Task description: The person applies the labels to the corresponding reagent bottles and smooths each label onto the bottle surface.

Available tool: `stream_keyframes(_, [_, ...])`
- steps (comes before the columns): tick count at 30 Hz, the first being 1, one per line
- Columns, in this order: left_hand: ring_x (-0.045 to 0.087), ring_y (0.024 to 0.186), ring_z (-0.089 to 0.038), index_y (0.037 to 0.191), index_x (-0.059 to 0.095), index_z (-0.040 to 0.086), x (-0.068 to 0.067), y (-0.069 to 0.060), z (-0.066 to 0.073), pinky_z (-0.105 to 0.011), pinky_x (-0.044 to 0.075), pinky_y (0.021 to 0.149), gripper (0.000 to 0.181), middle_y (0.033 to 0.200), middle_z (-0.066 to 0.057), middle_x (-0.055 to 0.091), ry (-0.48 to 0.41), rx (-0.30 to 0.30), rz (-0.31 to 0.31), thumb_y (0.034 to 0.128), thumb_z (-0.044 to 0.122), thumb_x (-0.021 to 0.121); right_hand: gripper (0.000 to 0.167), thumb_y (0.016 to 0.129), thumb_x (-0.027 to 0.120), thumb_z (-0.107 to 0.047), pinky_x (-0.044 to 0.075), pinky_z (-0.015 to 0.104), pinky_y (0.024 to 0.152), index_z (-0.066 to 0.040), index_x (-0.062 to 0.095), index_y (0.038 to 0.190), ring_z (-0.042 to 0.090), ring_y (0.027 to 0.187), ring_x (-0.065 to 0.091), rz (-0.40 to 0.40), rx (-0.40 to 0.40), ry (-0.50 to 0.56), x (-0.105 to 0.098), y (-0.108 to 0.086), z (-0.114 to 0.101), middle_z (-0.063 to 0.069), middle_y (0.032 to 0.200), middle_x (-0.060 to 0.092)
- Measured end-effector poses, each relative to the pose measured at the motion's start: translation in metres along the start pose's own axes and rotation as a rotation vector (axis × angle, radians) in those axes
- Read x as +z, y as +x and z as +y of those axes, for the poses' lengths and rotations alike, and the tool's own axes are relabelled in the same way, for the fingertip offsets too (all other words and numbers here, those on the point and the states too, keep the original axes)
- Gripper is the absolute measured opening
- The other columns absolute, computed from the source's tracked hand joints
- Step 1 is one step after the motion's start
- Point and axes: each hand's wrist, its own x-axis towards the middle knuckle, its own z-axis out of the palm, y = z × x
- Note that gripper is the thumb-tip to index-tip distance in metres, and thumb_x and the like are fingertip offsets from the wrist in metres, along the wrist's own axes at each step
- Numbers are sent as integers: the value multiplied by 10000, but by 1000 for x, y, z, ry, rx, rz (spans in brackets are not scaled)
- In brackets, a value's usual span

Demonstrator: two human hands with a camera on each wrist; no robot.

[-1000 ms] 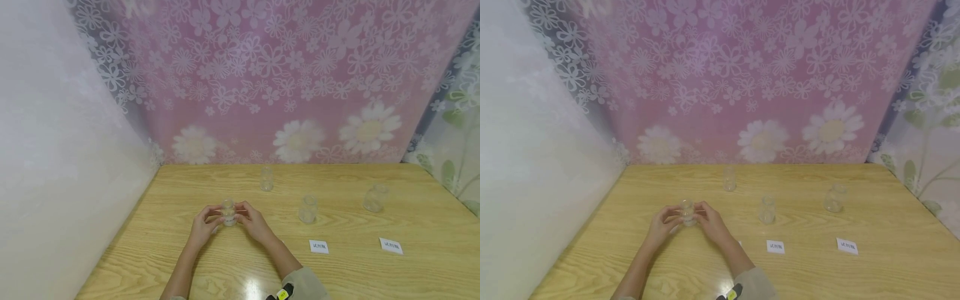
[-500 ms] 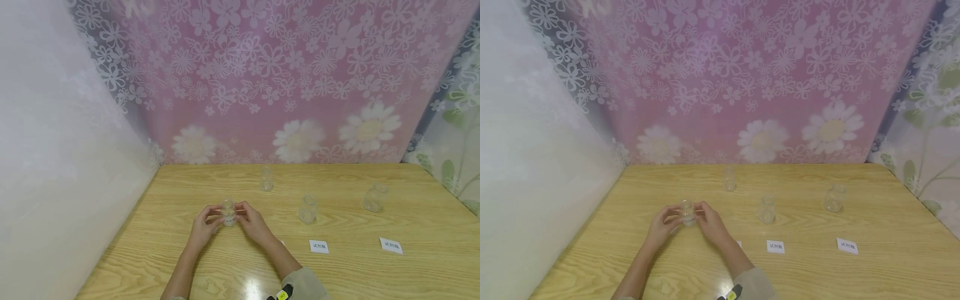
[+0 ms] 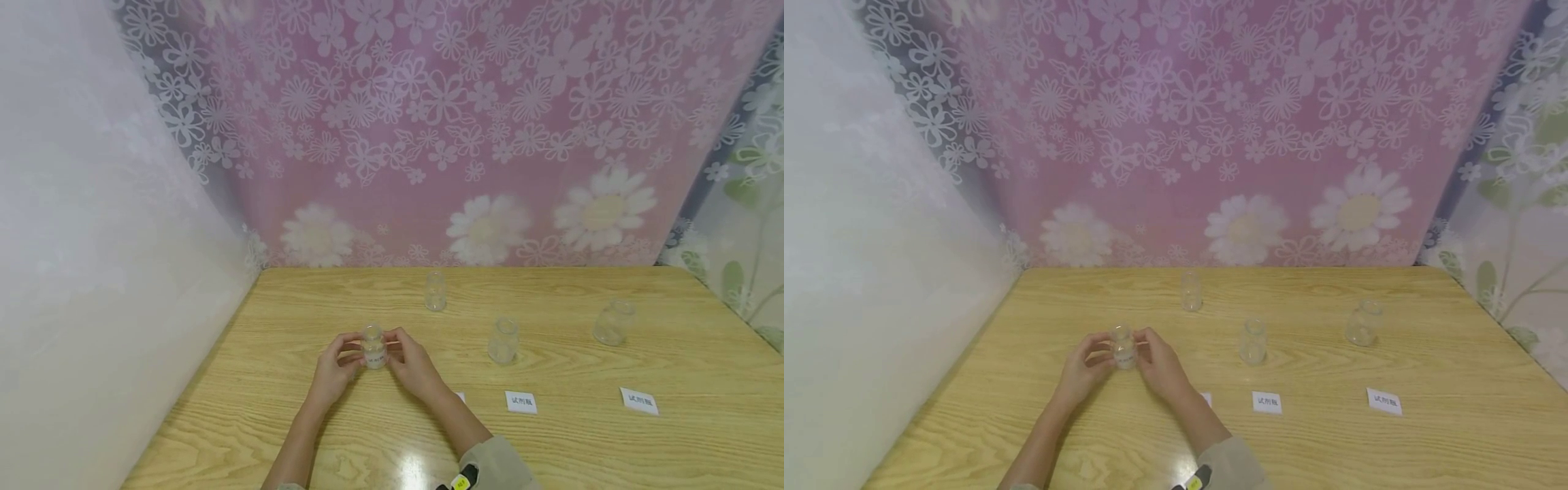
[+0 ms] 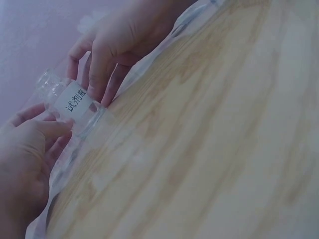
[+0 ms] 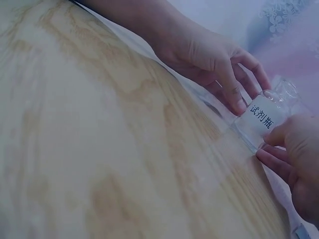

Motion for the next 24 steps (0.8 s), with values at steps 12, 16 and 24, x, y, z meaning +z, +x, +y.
stream_keyframes(12, [506,1055,-361,1172,535,-5,-2,-2,0,-411,451,874,340,1188,-161,529,38,63,5,845,4,629,264,938,512,-56,472,417,837,29,452,1180,374,1081,513,-3,-11,97,0,0,2,222,1241,478])
stream_keyframes(16, [510,1048,-365,1168,535,-13,-2,-2,3,-415,454,868,328,1170,-167,535,39,59,10,851,-3,620,263,936,519,-76,471,396,844,13,459,1176,351,1082,517,3,2,97,0,0,2,200,1232,491])
stream_keyframes(24, [489,1034,-460,1135,512,-90,1,-7,35,-517,426,865,301,1154,-245,523,47,59,-2,844,-79,593,517,842,679,-144,488,330,813,-21,381,1247,292,1019,571,-18,41,-1,8,-2,3,159,1193,502])
